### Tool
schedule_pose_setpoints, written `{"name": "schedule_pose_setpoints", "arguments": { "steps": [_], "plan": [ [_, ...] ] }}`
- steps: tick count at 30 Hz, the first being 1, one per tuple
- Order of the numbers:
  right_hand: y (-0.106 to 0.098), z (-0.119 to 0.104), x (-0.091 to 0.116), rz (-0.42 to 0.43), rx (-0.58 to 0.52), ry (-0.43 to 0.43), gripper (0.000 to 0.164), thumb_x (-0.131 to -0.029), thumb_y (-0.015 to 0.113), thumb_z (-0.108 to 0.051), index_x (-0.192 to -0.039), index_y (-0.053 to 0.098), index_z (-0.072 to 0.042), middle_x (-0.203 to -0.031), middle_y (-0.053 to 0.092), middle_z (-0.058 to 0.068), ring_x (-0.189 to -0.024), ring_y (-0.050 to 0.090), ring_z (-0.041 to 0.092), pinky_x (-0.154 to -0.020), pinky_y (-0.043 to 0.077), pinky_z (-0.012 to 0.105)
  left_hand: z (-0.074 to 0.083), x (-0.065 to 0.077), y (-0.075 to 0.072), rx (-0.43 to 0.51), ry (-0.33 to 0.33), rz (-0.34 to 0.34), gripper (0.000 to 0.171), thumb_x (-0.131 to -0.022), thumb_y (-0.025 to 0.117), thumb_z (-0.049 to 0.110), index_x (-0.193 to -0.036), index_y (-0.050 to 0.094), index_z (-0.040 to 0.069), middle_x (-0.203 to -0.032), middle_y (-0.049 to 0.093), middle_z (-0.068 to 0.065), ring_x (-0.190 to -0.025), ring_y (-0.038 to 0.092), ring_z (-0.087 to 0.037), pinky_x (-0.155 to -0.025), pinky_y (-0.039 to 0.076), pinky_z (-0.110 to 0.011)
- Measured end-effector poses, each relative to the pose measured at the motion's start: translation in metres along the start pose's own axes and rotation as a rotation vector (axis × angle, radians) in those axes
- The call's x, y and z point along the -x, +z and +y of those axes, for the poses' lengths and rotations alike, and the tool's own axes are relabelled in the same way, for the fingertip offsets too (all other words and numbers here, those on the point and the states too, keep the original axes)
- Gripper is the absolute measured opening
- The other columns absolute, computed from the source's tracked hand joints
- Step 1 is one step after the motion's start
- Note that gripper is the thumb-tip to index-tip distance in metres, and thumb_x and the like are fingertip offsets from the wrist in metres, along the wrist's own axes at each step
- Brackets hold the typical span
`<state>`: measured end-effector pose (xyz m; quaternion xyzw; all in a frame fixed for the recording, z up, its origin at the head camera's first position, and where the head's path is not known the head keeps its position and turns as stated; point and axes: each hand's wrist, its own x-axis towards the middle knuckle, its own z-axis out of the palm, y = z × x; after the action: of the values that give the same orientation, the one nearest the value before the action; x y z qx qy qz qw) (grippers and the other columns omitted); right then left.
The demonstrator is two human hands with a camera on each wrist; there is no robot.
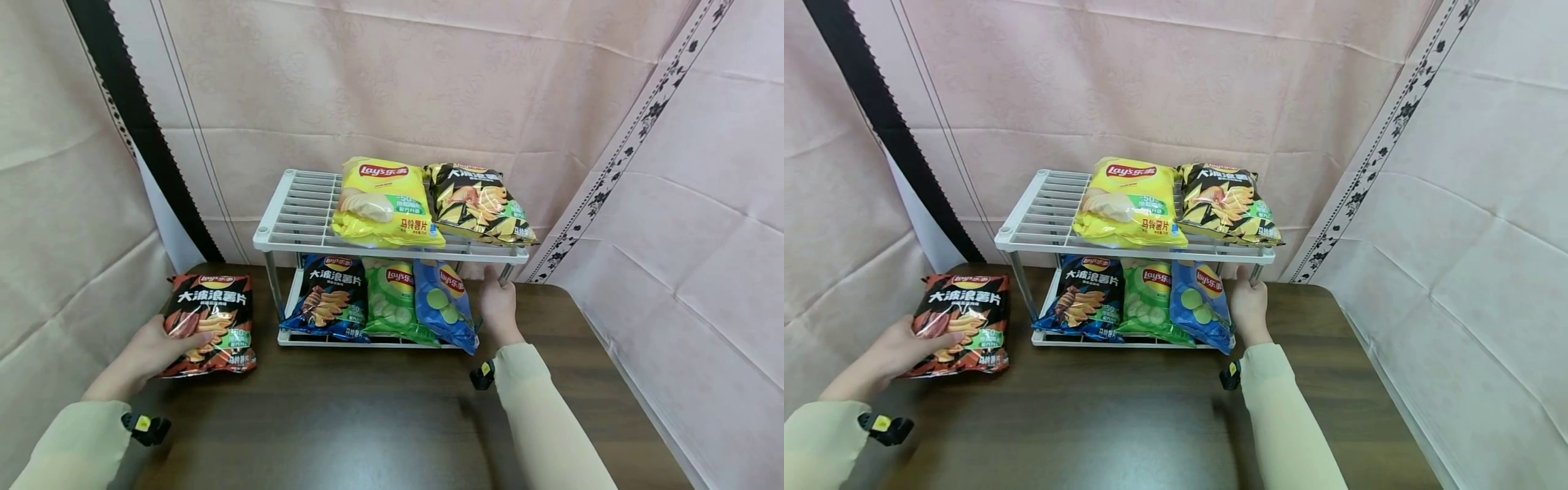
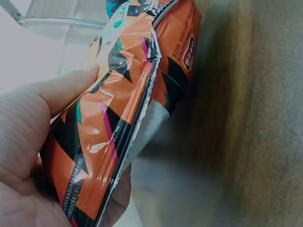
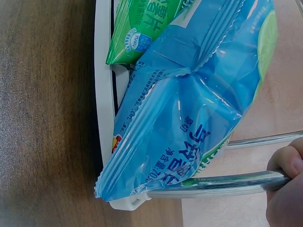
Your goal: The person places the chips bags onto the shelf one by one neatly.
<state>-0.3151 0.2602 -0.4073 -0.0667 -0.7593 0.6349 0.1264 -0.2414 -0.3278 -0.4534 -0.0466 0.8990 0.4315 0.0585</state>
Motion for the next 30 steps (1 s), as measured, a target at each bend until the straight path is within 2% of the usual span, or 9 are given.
{"name": "schedule_pose_setpoints", "arguments": {
  "steps": [4, 10, 15, 21, 25, 30],
  "plan": [
    [0.001, 0.001, 0.000, 0.013, 0.011, -0.005, 0.063, -0.094, 0.036, -0.067, -0.056, 0.037, -0.016, -0.048, 0.031, -0.004, -0.037, 0.025, 0.014, -0.036, 0.024, 0.033, 0.004, 0.003, -0.004, 0.015, 0.012, 0.009, 0.094, -0.085, 0.067, 0.055, -0.138, 0.025, -0.011, -0.121, 0.050, -0.027, -0.095, 0.056, -0.029, -0.069, 0.050, -0.032],
    [0.001, 0.001, -0.001, 0.001, -0.010, -0.007, 0.063, -0.095, 0.036, -0.066, -0.056, 0.038, -0.016, -0.048, 0.033, -0.002, -0.036, 0.027, 0.014, -0.035, 0.025, 0.033, 0.015, 0.007, -0.016, 0.028, 0.046, 0.069, 0.088, -0.087, 0.067, 0.052, -0.138, 0.028, -0.008, -0.120, 0.050, -0.025, -0.090, 0.057, -0.023, -0.066, 0.051, -0.029],
    [0.000, 0.000, -0.002, -0.011, -0.020, 0.020, 0.062, -0.097, 0.036, -0.062, -0.055, 0.039, -0.016, -0.048, 0.034, -0.003, -0.037, 0.027, 0.014, -0.036, 0.025, 0.032, 0.031, 0.012, -0.029, 0.066, 0.053, 0.132, 0.091, -0.086, 0.067, 0.053, -0.138, 0.024, -0.009, -0.119, 0.049, -0.027, -0.085, 0.058, -0.020, -0.064, 0.052, -0.029],
    [-0.001, 0.000, -0.002, 0.000, -0.018, 0.016, 0.061, -0.099, 0.036, -0.058, -0.057, 0.039, -0.014, -0.046, 0.035, -0.005, -0.037, 0.027, 0.015, -0.036, 0.024, 0.032, 0.051, 0.018, -0.040, 0.030, 0.061, 0.218, 0.092, -0.085, 0.067, 0.056, -0.140, 0.025, -0.006, -0.121, 0.048, -0.027, -0.087, 0.056, -0.024, -0.061, 0.050, -0.024],
    [0.000, 0.001, -0.001, 0.007, -0.009, 0.018, 0.062, -0.097, 0.037, -0.061, -0.056, 0.038, -0.015, -0.048, 0.033, -0.004, -0.037, 0.026, 0.015, -0.036, 0.024, 0.032, 0.059, 0.023, -0.046, 0.048, 0.099, 0.279, 0.083, -0.085, 0.068, 0.052, -0.139, 0.029, 0.001, -0.121, 0.050, -0.021, -0.084, 0.056, -0.017, -0.060, 0.050, -0.022],
    [0.001, 0.001, 0.000, 0.010, -0.009, 0.006, 0.063, -0.094, 0.037, -0.067, -0.057, 0.037, -0.016, -0.049, 0.032, -0.003, -0.038, 0.025, 0.014, -0.036, 0.023, 0.033, 0.069, 0.029, -0.048, 0.154, 0.079, 0.371, 0.075, -0.083, 0.072, 0.049, -0.135, 0.033, 0.012, -0.117, 0.049, -0.007, -0.080, 0.055, -0.004, -0.061, 0.050, -0.019]
  ]
}}
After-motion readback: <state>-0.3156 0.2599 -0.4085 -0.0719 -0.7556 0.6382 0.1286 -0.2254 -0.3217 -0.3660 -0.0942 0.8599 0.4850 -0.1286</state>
